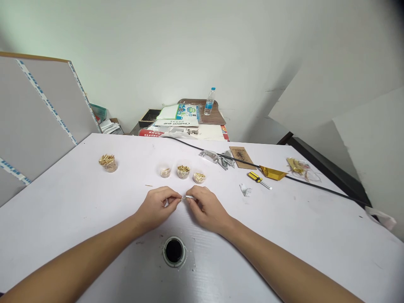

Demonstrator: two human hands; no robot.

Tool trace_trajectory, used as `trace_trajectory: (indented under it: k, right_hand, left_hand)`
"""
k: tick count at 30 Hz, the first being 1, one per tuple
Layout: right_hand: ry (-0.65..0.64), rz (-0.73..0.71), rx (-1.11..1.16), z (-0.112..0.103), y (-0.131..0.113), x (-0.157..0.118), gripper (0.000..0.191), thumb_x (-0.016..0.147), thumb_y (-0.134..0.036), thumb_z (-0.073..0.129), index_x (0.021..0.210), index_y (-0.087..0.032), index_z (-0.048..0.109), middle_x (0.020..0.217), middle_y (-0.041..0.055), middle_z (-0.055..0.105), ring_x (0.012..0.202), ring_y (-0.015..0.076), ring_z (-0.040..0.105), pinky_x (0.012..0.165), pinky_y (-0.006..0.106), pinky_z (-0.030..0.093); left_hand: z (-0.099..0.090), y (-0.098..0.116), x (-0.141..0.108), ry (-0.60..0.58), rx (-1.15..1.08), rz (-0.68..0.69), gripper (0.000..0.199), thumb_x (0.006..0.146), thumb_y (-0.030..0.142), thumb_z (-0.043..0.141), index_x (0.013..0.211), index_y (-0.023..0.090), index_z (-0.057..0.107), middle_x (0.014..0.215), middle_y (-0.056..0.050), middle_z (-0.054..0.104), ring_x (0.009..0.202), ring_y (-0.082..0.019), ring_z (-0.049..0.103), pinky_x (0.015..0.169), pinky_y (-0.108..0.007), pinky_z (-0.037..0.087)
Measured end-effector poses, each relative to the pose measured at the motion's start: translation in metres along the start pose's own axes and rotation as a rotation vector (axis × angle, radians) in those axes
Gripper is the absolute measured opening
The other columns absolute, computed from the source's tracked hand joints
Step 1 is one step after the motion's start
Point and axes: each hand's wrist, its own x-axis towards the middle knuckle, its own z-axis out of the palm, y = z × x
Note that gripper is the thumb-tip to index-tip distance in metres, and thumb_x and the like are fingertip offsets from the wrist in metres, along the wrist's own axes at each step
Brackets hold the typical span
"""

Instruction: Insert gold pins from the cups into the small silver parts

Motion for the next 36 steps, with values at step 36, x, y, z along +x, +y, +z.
trace_trajectory:
  k: [36]
  right_hand:
    - [-0.001,0.008,0.008,-0.0006,0.0006,0.0009,0.012,0.095,-0.018,0.046,0.09,-0.019,0.057,0.081,0.0047,0.065,0.076,0.0187,0.058,0.072,0.034,0.041]
  left_hand:
    - [-0.002,0.0007,0.0035,0.021,-0.133,-0.106,0.009,0.086,0.023,0.065,0.086,0.02,0.073,0.081,-0.001,0.069,0.067,-0.012,0.057,0.063,-0.023,0.044]
